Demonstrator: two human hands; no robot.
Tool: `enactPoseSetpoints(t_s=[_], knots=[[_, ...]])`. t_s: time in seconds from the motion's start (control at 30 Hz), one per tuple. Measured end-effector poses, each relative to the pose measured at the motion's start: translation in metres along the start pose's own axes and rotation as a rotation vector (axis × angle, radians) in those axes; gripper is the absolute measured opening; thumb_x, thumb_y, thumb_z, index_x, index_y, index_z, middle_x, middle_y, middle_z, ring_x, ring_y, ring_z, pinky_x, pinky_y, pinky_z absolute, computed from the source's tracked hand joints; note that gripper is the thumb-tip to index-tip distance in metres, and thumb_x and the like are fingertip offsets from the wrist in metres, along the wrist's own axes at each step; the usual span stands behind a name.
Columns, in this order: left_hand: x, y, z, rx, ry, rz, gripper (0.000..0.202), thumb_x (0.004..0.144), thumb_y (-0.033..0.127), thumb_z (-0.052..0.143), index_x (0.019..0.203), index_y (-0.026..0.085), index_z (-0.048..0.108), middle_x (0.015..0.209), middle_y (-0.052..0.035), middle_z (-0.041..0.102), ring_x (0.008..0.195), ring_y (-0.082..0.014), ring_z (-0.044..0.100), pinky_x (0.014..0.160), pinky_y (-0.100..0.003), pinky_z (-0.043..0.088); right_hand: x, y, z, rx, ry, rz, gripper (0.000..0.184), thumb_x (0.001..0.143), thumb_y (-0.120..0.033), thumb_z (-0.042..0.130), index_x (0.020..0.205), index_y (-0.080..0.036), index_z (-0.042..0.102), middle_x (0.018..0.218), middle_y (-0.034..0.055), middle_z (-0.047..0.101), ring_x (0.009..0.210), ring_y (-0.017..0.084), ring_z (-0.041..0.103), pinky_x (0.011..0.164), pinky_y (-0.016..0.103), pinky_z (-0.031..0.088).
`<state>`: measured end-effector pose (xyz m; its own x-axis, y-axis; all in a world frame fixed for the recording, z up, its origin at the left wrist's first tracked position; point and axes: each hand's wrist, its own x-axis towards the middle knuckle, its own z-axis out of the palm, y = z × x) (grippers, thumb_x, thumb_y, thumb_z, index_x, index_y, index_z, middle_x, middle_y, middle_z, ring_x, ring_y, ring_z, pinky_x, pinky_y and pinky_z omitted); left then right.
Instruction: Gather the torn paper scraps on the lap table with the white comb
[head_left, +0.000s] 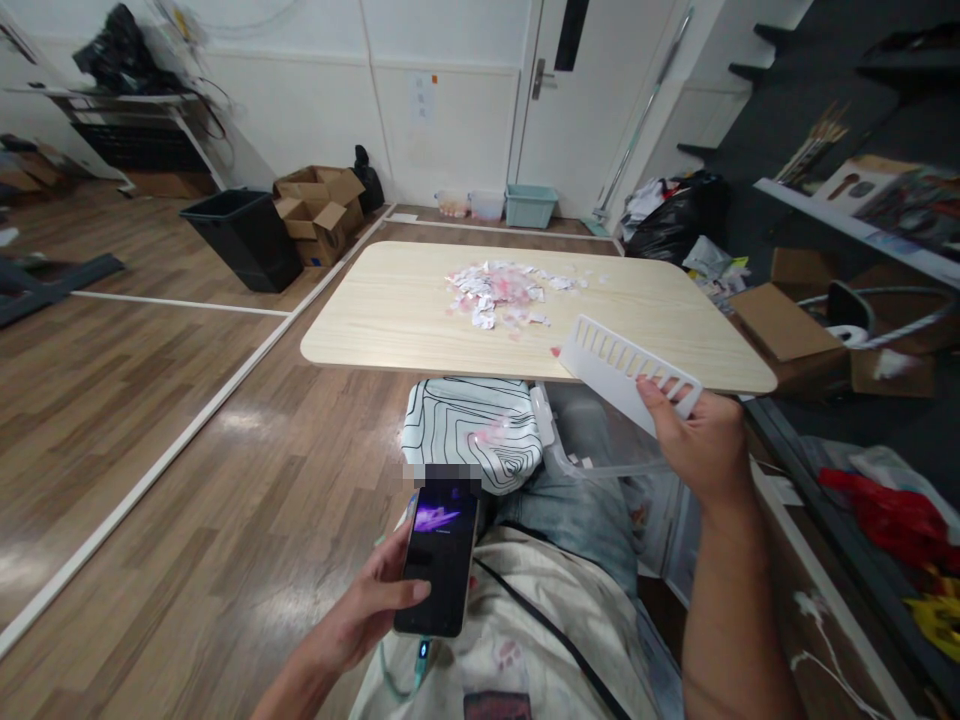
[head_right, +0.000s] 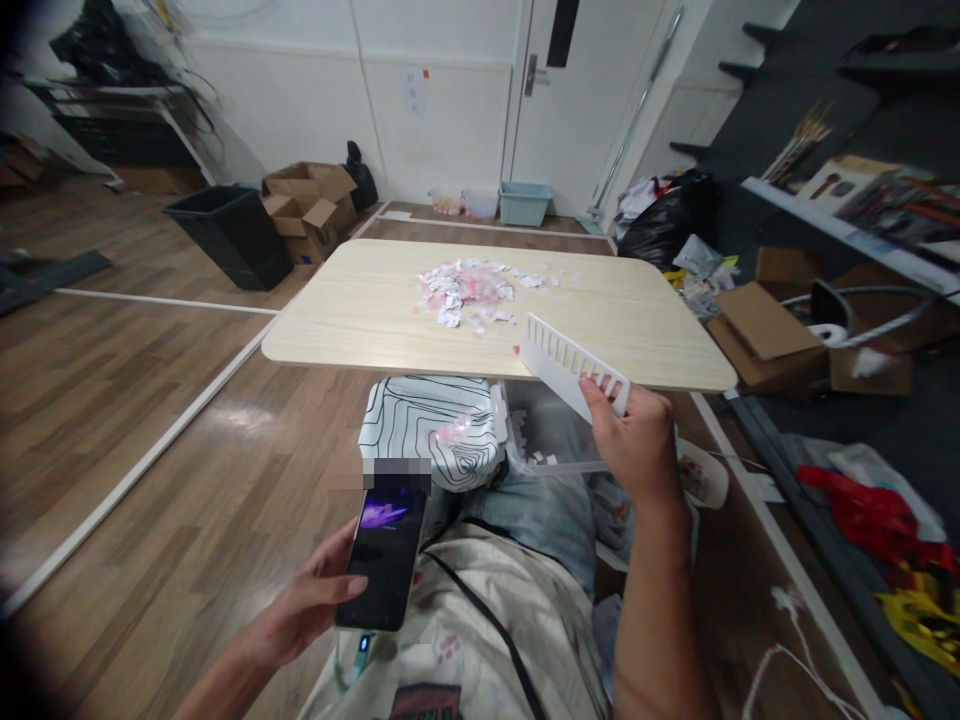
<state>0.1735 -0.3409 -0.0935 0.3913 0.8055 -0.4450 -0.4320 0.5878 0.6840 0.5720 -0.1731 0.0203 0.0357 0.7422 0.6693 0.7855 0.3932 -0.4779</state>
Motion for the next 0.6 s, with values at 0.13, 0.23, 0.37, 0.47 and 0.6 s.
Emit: enactPoseSetpoints(t_s=[0.13, 0.23, 0.37, 0.47, 0.6], knots=[[0.002, -0.011, -0.013, 0.067, 0.048, -0.045, 0.082, 0.07, 0.045, 0.115, 0.146, 0.028, 0.089, 0.136, -0.0121, 0.091, 0.116, -0.0358, 0.087, 0.101, -0.042, 0.067, 0.001, 0.0, 0.0, -0.011, -0.015, 0.005, 0.039, 0.104, -0.046, 0.072, 0.071, -0.026, 0.071, 0.071, 0.0102, 0.08, 0.064, 0.03, 0.076, 0.065, 0.038, 0.06], [0.003, -0.015, -0.017, 0.077, 0.052, -0.081, 0.078, 0.067, 0.046, 0.116, 0.139, 0.026, 0.092, 0.128, -0.0106, 0.092, 0.11, -0.0321, 0.086, 0.098, -0.039, 0.066, 0.002, -0.002, 0.0, -0.002, 0.0, -0.001, 0.038, 0.103, -0.047, 0.073, 0.072, -0.026, 0.072, 0.075, 0.0112, 0.083, 0.067, 0.031, 0.079, 0.067, 0.038, 0.063], [0.005, -0.016, -0.019, 0.018, 0.091, -0.091, 0.074, 0.067, 0.045, 0.115, 0.134, 0.023, 0.091, 0.126, -0.0118, 0.093, 0.109, -0.0348, 0.089, 0.099, -0.041, 0.068, 0.003, -0.003, 0.0, 0.004, 0.002, 0.001, 0.04, 0.103, -0.049, 0.072, 0.07, -0.027, 0.07, 0.074, 0.011, 0.083, 0.066, 0.03, 0.08, 0.068, 0.038, 0.064], [0.008, -0.021, -0.021, -0.028, 0.099, -0.109, 0.078, 0.069, 0.042, 0.113, 0.14, 0.022, 0.088, 0.126, -0.0141, 0.093, 0.107, -0.0381, 0.091, 0.097, -0.044, 0.07, 0.004, -0.003, 0.0, 0.0, -0.006, 0.012, 0.04, 0.103, -0.05, 0.072, 0.071, -0.027, 0.071, 0.075, 0.0109, 0.083, 0.068, 0.03, 0.08, 0.068, 0.037, 0.064], [0.017, -0.031, -0.023, -0.121, 0.148, -0.097, 0.072, 0.073, 0.038, 0.109, 0.139, 0.019, 0.085, 0.125, -0.0165, 0.094, 0.104, -0.04, 0.093, 0.095, -0.047, 0.072, 0.005, -0.005, 0.0, 0.021, -0.011, 0.037, 0.05, 0.103, -0.058, 0.073, 0.064, -0.029, 0.061, 0.063, 0.0078, 0.074, 0.063, 0.029, 0.075, 0.067, 0.037, 0.063]])
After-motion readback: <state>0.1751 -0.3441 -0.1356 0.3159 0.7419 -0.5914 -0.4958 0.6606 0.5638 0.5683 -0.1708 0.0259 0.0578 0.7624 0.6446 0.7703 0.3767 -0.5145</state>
